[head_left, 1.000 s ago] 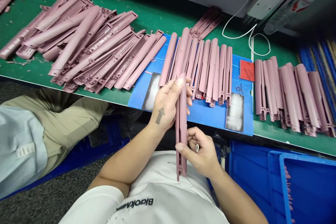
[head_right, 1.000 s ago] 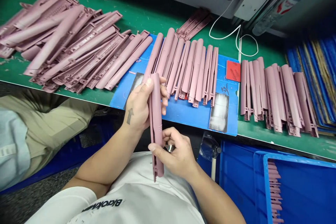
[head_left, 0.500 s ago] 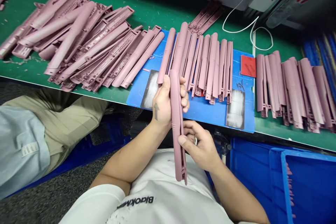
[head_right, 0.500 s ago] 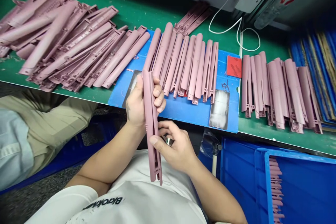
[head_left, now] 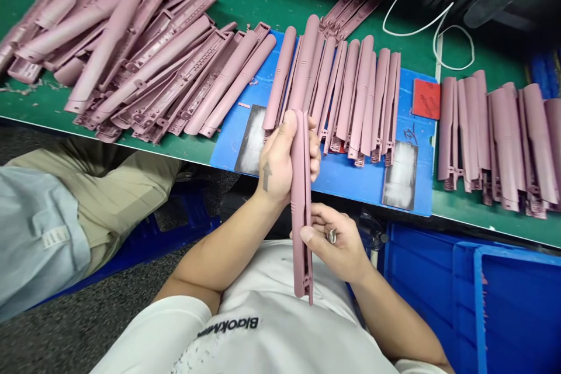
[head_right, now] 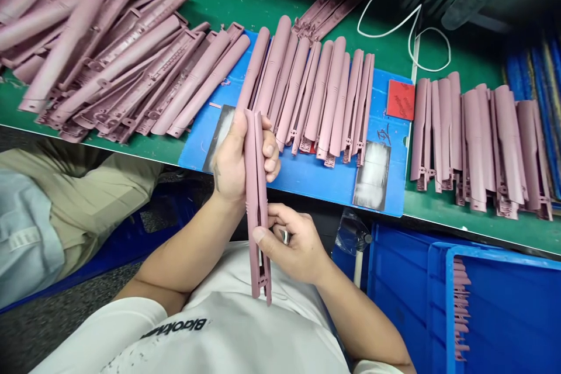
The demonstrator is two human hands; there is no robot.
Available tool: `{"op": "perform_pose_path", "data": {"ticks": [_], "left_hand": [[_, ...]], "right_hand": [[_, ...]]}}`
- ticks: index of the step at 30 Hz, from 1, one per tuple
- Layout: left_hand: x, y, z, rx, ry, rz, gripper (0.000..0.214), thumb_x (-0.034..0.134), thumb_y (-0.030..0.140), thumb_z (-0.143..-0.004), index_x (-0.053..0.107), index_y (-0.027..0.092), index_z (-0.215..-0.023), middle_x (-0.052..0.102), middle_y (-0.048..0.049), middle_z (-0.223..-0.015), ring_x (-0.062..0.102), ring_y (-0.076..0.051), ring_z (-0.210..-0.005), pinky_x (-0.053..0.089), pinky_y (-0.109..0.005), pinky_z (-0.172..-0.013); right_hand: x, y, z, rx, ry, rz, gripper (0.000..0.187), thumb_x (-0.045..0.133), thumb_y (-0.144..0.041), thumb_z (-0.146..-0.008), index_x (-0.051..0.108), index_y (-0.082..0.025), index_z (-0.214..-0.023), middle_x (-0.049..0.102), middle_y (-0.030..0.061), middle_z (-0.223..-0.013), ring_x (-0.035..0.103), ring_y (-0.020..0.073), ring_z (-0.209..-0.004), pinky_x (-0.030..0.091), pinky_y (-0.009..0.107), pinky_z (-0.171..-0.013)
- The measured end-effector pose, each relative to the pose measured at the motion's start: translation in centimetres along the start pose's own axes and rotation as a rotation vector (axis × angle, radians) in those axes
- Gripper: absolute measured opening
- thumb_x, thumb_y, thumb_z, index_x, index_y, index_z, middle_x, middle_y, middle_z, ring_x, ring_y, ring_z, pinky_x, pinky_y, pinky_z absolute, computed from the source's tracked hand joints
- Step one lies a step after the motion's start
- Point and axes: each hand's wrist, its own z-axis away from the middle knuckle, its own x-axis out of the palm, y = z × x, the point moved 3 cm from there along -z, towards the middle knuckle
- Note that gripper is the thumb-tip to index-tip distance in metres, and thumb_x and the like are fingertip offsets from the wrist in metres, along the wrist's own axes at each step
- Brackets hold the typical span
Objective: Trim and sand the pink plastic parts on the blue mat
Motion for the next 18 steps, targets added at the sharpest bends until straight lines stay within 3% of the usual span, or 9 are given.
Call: {"op": "perform_pose_path", "data": {"ticks": [4,9,14,18], "left_hand": [[-0.01,-0.05,-0.15,0.0,-0.026,0.028,0.043,0.066,0.062,-0.105,0.068,0.019,-0.102,0.06,0.0032,-0.069,0.058,-0.009,-0.048,0.046,-0.019,-0.039],[-0.01,-0.08,-0.2,-0.008,-0.01,0.007,0.048,0.064,0.066,-0.104,0.069,0.019,-0.101,0.062,0.0029,-0.07,0.057,-0.009,-0.048,0.046,-0.02,-0.039],[0.02,-0.15,-0.22,0.015,-0.041,0.015,0.045,0.065,0.063,-0.105,0.071,0.018,-0.102,0.062,0.0028,-0.07,0.058,-0.009,-0.049,0.049,-0.02,-0.041],[0.05,-0.19,-0.25,0.005,-0.029,-0.005,0.048,0.066,0.066,-0.103,0.071,0.019,-0.1,0.061,0.0029,-0.07,0.057,-0.009,-0.049,0.047,-0.019,-0.04]], "right_hand": [[-0.15,0.16,0.08,-0.024,-0.006,0.001,0.049,0.069,-0.06,-0.104,0.075,-0.019,-0.131,0.074,0.0035,-0.082,0.055,0.0135,-0.058,0.05,0.029,-0.057],[-0.32,0.29,0.09,-0.08,-0.006,-0.036,0.037,0.074,-0.045,-0.104,0.075,-0.019,-0.129,0.064,-0.0029,-0.072,0.041,0.0091,-0.054,0.038,0.026,-0.054],[-0.4,0.62,0.09,-0.072,-0.009,-0.061,0.034,0.076,-0.042,-0.103,0.074,-0.019,-0.128,0.068,-0.0008,-0.079,0.043,0.0089,-0.056,0.039,0.025,-0.054],[-0.32,0.44,-0.08,-0.062,-0.012,-0.051,0.04,0.073,-0.051,-0.104,0.075,-0.018,-0.126,0.067,-0.0003,-0.076,0.049,0.011,-0.057,0.044,0.027,-0.056]]}}
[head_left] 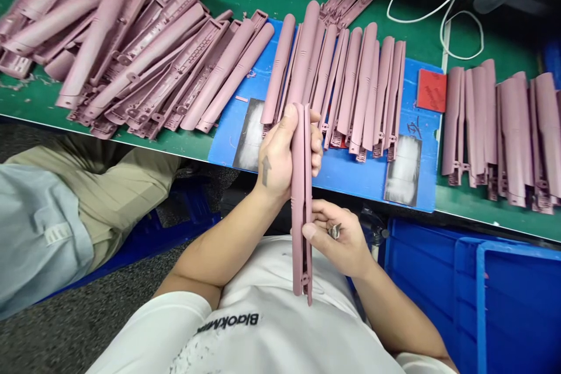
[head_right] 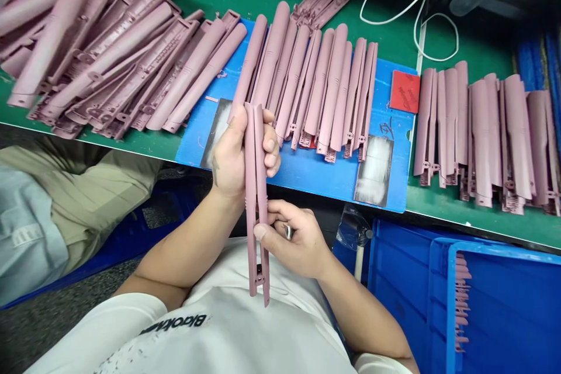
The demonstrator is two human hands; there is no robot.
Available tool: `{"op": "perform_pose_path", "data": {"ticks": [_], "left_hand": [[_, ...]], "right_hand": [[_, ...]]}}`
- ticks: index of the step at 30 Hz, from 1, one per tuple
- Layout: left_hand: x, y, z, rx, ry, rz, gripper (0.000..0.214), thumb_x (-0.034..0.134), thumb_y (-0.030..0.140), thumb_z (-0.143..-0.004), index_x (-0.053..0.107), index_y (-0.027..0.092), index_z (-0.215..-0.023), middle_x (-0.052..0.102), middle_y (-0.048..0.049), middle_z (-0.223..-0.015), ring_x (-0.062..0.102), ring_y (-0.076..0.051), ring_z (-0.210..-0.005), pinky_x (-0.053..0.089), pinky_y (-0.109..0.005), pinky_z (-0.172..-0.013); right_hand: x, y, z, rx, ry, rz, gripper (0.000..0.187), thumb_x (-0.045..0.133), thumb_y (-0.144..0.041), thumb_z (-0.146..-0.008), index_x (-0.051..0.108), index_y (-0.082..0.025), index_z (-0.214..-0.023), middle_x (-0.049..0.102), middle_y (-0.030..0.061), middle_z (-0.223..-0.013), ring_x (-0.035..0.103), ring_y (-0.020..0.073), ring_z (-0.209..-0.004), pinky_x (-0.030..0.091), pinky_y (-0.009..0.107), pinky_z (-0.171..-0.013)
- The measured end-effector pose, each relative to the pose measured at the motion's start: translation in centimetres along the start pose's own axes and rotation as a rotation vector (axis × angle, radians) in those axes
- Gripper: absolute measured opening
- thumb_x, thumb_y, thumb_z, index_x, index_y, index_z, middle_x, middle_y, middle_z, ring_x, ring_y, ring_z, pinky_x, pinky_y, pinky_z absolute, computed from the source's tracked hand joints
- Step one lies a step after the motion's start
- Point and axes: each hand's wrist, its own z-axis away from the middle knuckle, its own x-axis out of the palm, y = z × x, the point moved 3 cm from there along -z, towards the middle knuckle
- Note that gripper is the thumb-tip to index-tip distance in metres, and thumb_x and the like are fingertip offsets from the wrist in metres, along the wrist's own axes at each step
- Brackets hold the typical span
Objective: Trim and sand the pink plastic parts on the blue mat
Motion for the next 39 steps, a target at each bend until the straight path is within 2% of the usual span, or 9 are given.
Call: {"op": "perform_pose_path", "data": {"ticks": [5,7,10,14,16,19,24,31,39], "left_hand": [[0.1,0.0,0.1,-0.023,0.017,-0.052,0.046,0.067,0.066,-0.103,0.071,0.02,-0.101,0.06,0.0031,-0.069,0.057,-0.009,-0.048,0.044,-0.019,-0.038],[0.2,0.0,0.2,-0.024,0.022,-0.098,0.046,0.068,0.065,-0.102,0.071,0.019,-0.1,0.06,0.003,-0.069,0.056,-0.009,-0.047,0.042,-0.019,-0.037],[0.3,0.0,0.4,-0.057,0.058,-0.188,0.047,0.07,0.064,-0.101,0.071,0.018,-0.095,0.061,0.0023,-0.067,0.056,-0.008,-0.047,0.041,-0.018,-0.038],[0.2,-0.1,0.2,-0.089,0.1,-0.234,0.046,0.069,0.061,-0.103,0.071,0.017,-0.091,0.062,0.0016,-0.066,0.057,-0.008,-0.047,0.044,-0.018,-0.042],[0.1,-0.1,0.0,-0.093,0.107,-0.238,0.046,0.068,0.06,-0.104,0.072,0.016,-0.091,0.062,0.0013,-0.066,0.056,-0.008,-0.046,0.044,-0.018,-0.041],[0.1,0.1,-0.3,-0.094,0.117,-0.25,0.046,0.063,0.057,-0.108,0.072,0.016,-0.089,0.061,0.0012,-0.064,0.055,-0.008,-0.045,0.042,-0.019,-0.04],[0.5,0.7,-0.4,-0.067,0.119,-0.267,0.048,0.058,0.055,-0.112,0.069,0.016,-0.086,0.058,0.0015,-0.063,0.054,-0.008,-0.044,0.043,-0.018,-0.041],[0.6,1.0,-0.4,-0.06,0.145,-0.294,0.048,0.058,0.057,-0.111,0.07,0.017,-0.088,0.059,0.0008,-0.064,0.054,-0.008,-0.045,0.043,-0.019,-0.042],[0.4,0.9,-1.0,-0.065,0.171,-0.253,0.049,0.069,0.063,-0.103,0.07,0.018,-0.084,0.06,-0.0008,-0.062,0.054,-0.01,-0.044,0.044,-0.022,-0.041]], "right_hand": [[-0.3,-0.3,-0.3,0.0,-0.026,0.041,0.045,0.063,-0.06,-0.108,0.076,-0.018,-0.115,0.064,-0.0007,-0.072,0.054,0.0131,-0.06,0.048,0.027,-0.059],[-1.0,-0.7,-0.3,-0.027,-0.038,0.122,0.046,0.066,-0.061,-0.107,0.073,-0.018,-0.12,0.067,-0.0017,-0.074,0.054,0.0119,-0.059,0.047,0.025,-0.057],[-2.9,-1.9,0.0,-0.094,0.013,0.416,0.047,0.07,-0.056,-0.106,0.064,-0.019,-0.134,0.07,-0.0021,-0.082,0.061,0.0124,-0.064,0.048,0.024,-0.06],[-4.1,-4.3,0.6,-0.38,0.051,0.91,0.02,0.053,-0.03,-0.116,0.065,-0.018,-0.127,0.077,0.0058,-0.099,0.069,0.0169,-0.082,0.053,0.03,-0.078],[-3.8,-5.1,0.8,-0.515,0.038,1.095,0.019,0.054,-0.021,-0.114,0.068,-0.016,-0.125,0.077,0.0062,-0.093,0.065,0.018,-0.077,0.052,0.032,-0.077],[-3.1,-5.6,0.8,-0.593,0.054,1.284,0.019,0.059,-0.02,-0.112,0.071,-0.012,-0.125,0.075,0.0046,-0.082,0.059,0.0189,-0.07,0.047,0.034,-0.07],[-2.6,-5.5,0.3,-0.657,0.099,1.376,0.015,0.066,-0.016,-0.107,0.075,-0.016,-0.119,0.081,0.0052,-0.093,0.059,0.0179,-0.074,0.041,0.035,-0.068],[-2.5,-5.3,0.4,-0.699,0.1,1.397,0.02,0.068,-0.011,-0.103,0.075,-0.016,-0.121,0.079,0.0037,-0.088,0.054,0.017,-0.071,0.036,0.034,-0.066],[-2.2,-4.8,1.6,-0.674,0.057,1.372,0.022,0.068,-0.011,-0.102,0.073,-0.019,-0.122,0.077,0.0031,-0.088,0.053,0.0173,-0.071,0.034,0.036,-0.065]]}}
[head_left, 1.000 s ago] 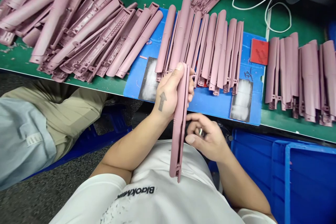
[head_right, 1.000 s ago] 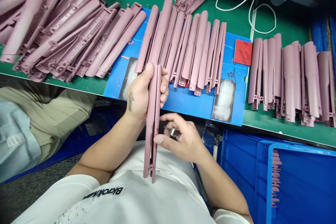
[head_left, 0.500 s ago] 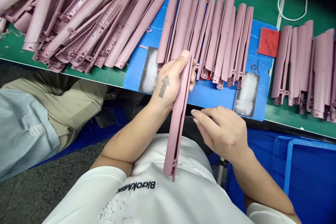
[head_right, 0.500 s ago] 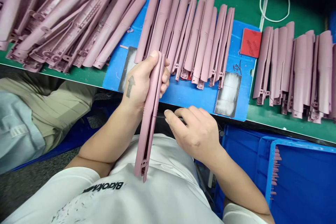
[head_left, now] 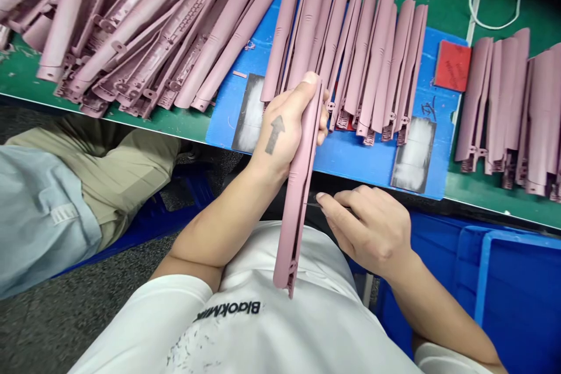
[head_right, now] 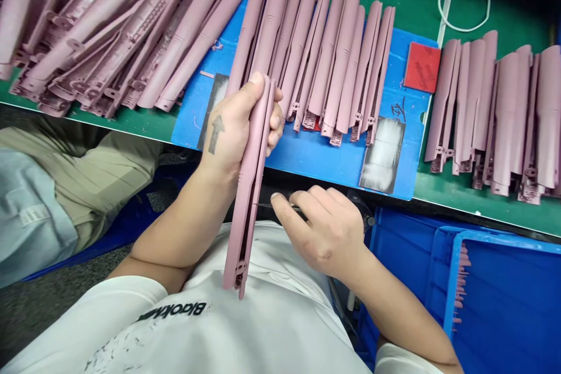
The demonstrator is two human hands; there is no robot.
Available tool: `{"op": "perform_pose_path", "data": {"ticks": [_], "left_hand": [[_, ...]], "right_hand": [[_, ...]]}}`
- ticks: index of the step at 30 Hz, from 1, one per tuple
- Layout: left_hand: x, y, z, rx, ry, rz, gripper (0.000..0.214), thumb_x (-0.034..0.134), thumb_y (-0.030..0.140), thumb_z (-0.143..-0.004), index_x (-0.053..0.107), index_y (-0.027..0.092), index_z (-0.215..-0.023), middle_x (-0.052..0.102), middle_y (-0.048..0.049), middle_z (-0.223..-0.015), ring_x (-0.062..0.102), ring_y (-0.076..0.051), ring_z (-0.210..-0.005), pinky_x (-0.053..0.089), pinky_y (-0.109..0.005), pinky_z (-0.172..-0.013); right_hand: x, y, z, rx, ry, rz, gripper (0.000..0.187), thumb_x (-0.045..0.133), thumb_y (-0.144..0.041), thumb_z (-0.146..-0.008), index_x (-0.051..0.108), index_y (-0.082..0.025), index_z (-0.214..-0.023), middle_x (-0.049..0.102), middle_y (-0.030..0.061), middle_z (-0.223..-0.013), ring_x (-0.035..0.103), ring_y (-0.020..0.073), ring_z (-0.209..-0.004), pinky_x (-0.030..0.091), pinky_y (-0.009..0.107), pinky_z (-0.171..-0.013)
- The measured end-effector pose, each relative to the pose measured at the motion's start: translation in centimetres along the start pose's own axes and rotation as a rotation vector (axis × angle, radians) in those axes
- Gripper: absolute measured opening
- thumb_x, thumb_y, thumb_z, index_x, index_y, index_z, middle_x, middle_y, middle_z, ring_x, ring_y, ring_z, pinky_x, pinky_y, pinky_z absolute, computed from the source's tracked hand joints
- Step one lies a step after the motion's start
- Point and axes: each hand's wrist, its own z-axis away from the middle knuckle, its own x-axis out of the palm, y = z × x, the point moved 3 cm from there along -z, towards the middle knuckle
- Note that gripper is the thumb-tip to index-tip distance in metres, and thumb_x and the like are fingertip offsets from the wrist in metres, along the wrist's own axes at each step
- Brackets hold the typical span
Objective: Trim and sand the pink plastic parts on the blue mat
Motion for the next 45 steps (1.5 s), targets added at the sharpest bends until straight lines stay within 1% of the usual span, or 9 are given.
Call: {"op": "perform_pose_path", "data": {"ticks": [5,12,18,23,28,31,36,39,45], "left_hand": [[0.1,0.4,-0.1,0.029,-0.017,-0.017,0.049,0.059,0.058,-0.11,0.072,0.019,-0.083,0.06,-0.0012,-0.063,0.053,-0.01,-0.045,0.041,-0.023,-0.04],[-0.2,0.8,-0.7,0.08,-0.074,-0.003,0.052,0.064,0.063,-0.106,0.07,0.015,-0.089,0.06,0.0005,-0.065,0.055,-0.009,-0.047,0.041,-0.022,-0.041],[-0.4,0.9,-1.5,0.087,-0.084,0.013,0.051,0.069,0.065,-0.103,0.071,0.017,-0.087,0.059,-0.001,-0.068,0.055,-0.01,-0.048,0.039,-0.022,-0.038],[-0.5,1.1,-1.9,0.1,-0.066,0.044,0.048,0.073,0.066,-0.099,0.073,0.021,-0.082,0.058,-0.0031,-0.07,0.051,-0.01,-0.048,0.039,-0.024,-0.036],[-0.5,2.1,-2.0,0.045,-0.047,0.074,0.048,0.067,0.066,-0.103,0.072,0.022,-0.082,0.058,-0.0037,-0.071,0.051,-0.01,-0.051,0.04,-0.021,-0.037],[-0.2,2.8,-1.7,0.043,-0.069,0.116,0.049,0.063,0.067,-0.105,0.071,0.021,-0.089,0.056,-0.001,-0.068,0.051,-0.009,-0.05,0.041,-0.018,-0.037],[0.8,3.0,-0.7,0.086,-0.078,0.124,0.058,0.057,0.078,-0.103,0.069,0.022,-0.092,0.054,0.002,-0.063,0.049,-0.008,-0.045,0.037,-0.018,-0.033],[1.2,2.8,-0.1,0.1,-0.081,0.134,0.058,0.06,0.08,-0.1,0.068,0.023,-0.094,0.055,0.0031,-0.063,0.051,-0.008,-0.044,0.037,-0.018,-0.033],[0.9,2.5,0.1,0.084,-0.09,0.152,0.051,0.063,0.073,-0.101,0.068,0.022,-0.097,0.055,0.0044,-0.065,0.054,-0.008,-0.044,0.038,-0.018,-0.035]], "right_hand": [[-0.2,-0.7,0.7,-0.04,-0.008,-0.051,0.026,0.062,-0.011,-0.103,0.071,-0.02,-0.126,0.076,0.0039,-0.089,0.054,0.0181,-0.073,0.034,0.037,-0.064],[-0.5,-2.0,1.8,-0.067,-0.032,-0.164,0.024,0.06,-0.011,-0.105,0.072,-0.013,-0.126,0.076,0.0074,-0.092,0.053,0.0188,-0.073,0.032,0.038,-0.063],[-0.6,-2.9,2.6,-0.088,-0.011,-0.227,0.024,0.057,-0.011,-0.105,0.073,-0.013,-0.122,0.076,0.0073,-0.089,0.057,0.0187,-0.072,0.034,0.038,-0.063],[-0.4,-3.9,3.0,-0.119,-0.053,-0.305,0.021,0.06,-0.014,-0.104,0.075,-0.016,-0.119,0.075,0.0049,-0.085,0.057,0.0178,-0.069,0.034,0.038,-0.061],[-0.3,-4.1,3.1,-0.191,-0.094,-0.438,0.016,0.063,-0.016,-0.102,0.075,-0.017,-0.112,0.067,0.0006,-0.075,0.051,0.0165,-0.06,0.033,0.037,-0.057],[0.0,-2.9,2.9,-0.058,-0.044,-0.619,0.018,0.057,-0.022,-0.107,0.071,-0.018,-0.117,0.068,0.001,-0.077,0.055,0.0159,-0.062,0.039,0.034,-0.058],[2.3,-0.9,1.5,0.444,-0.014,-0.953,0.029,0.067,-0.044,-0.108,0.07,-0.021,-0.127,0.058,-0.0062,-0.071,0.047,0.0094,-0.054,0.04,0.023,-0.051],[3.7,-1.1,0.1,0.537,-0.031,-1.148,0.044,0.07,-0.06,-0.104,0.075,-0.02,-0.122,0.053,-0.0069,-0.067,0.041,0.009,-0.053,0.039,0.022,-0.049],[4.8,-1.6,-1.1,0.626,-0.052,-1.261,0.042,0.071,-0.062,-0.1,0.072,-0.02,-0.098,0.052,-0.0057,-0.066,0.039,0.0091,-0.055,0.04,0.021,-0.05]]}}
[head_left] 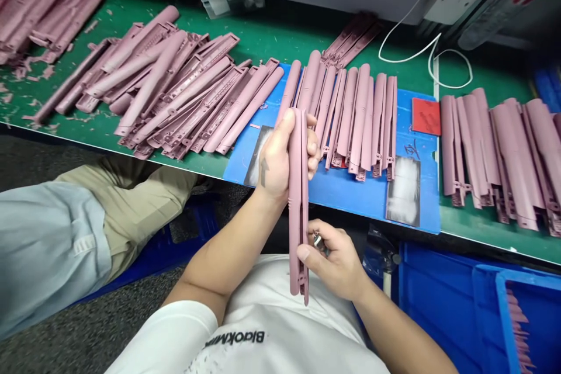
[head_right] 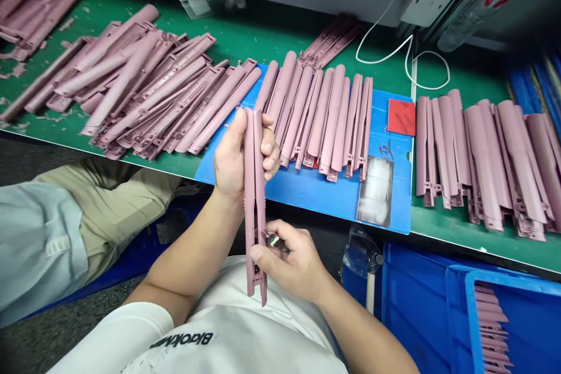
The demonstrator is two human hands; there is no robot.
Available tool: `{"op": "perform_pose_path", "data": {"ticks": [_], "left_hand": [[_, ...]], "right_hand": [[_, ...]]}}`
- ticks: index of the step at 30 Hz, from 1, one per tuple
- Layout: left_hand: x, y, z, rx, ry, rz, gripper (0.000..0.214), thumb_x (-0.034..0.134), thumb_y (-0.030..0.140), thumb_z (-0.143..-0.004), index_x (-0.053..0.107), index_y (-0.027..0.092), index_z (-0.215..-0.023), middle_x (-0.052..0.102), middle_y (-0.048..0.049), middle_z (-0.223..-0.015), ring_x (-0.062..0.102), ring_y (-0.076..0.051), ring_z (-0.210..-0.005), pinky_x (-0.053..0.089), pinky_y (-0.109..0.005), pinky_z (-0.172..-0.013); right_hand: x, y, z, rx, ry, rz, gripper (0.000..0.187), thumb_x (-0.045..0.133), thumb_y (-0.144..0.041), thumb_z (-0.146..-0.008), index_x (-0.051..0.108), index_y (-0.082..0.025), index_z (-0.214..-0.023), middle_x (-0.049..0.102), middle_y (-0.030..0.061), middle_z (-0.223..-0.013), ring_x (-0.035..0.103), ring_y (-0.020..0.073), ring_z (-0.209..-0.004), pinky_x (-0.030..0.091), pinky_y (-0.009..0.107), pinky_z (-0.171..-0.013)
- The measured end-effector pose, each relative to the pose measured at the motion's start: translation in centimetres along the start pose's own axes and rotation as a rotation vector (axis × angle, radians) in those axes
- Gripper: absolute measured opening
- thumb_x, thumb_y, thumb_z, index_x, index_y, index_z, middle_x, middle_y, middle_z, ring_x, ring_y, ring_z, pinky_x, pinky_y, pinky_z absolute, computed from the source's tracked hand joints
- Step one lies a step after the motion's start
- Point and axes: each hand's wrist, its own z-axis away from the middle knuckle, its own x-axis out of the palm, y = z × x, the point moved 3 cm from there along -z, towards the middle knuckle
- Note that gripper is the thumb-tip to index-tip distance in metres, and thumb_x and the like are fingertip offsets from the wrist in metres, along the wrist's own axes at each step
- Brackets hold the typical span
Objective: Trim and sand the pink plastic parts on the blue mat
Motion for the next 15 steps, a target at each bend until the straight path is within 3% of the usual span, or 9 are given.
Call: {"op": "perform_pose_path", "data": {"ticks": [5,9,13,15], "left_hand": [[-0.2,-0.3,0.1,0.034,-0.048,-0.008,0.051,0.065,0.073,-0.1,0.071,0.022,-0.103,0.059,0.0035,-0.07,0.056,-0.01,-0.049,0.046,-0.021,-0.039],[-0.4,-1.0,0.9,0.129,-0.029,-0.07,0.053,0.075,0.069,-0.095,0.073,0.02,-0.115,0.068,-0.0004,-0.083,0.069,-0.015,-0.065,0.059,-0.024,-0.05],[-0.8,-1.9,1.6,0.193,0.072,-0.048,0.049,0.079,0.066,-0.095,0.074,0.019,-0.108,0.064,0.0025,-0.076,0.064,-0.011,-0.059,0.056,-0.02,-0.047],[-1.0,-2.1,1.5,0.208,0.105,-0.009,0.05,0.077,0.068,-0.095,0.073,0.02,-0.107,0.061,0.0039,-0.072,0.06,-0.01,-0.054,0.054,-0.019,-0.045]], "right_hand": [[-0.7,0.1,0.4,-0.005,0.044,0.033,0.039,0.072,-0.06,-0.099,0.065,-0.022,-0.092,0.047,-0.0081,-0.061,0.036,0.0086,-0.051,0.035,0.021,-0.046],[-1.6,-0.3,0.4,-0.061,0.216,0.258,0.032,0.076,-0.05,-0.1,0.06,-0.025,-0.09,0.042,-0.0122,-0.051,0.037,0.0084,-0.043,0.036,0.022,-0.046],[-1.5,-1.1,0.1,-0.352,0.448,0.699,0.027,0.079,-0.046,-0.1,0.068,-0.022,-0.093,0.06,-0.0058,-0.056,0.052,0.0109,-0.047,0.044,0.025,-0.053],[-1.1,-1.4,0.2,-0.486,0.5,0.798,0.03,0.078,-0.048,-0.102,0.071,-0.02,-0.094,0.064,-0.0027,-0.058,0.058,0.0126,-0.049,0.048,0.027,-0.056]]}}
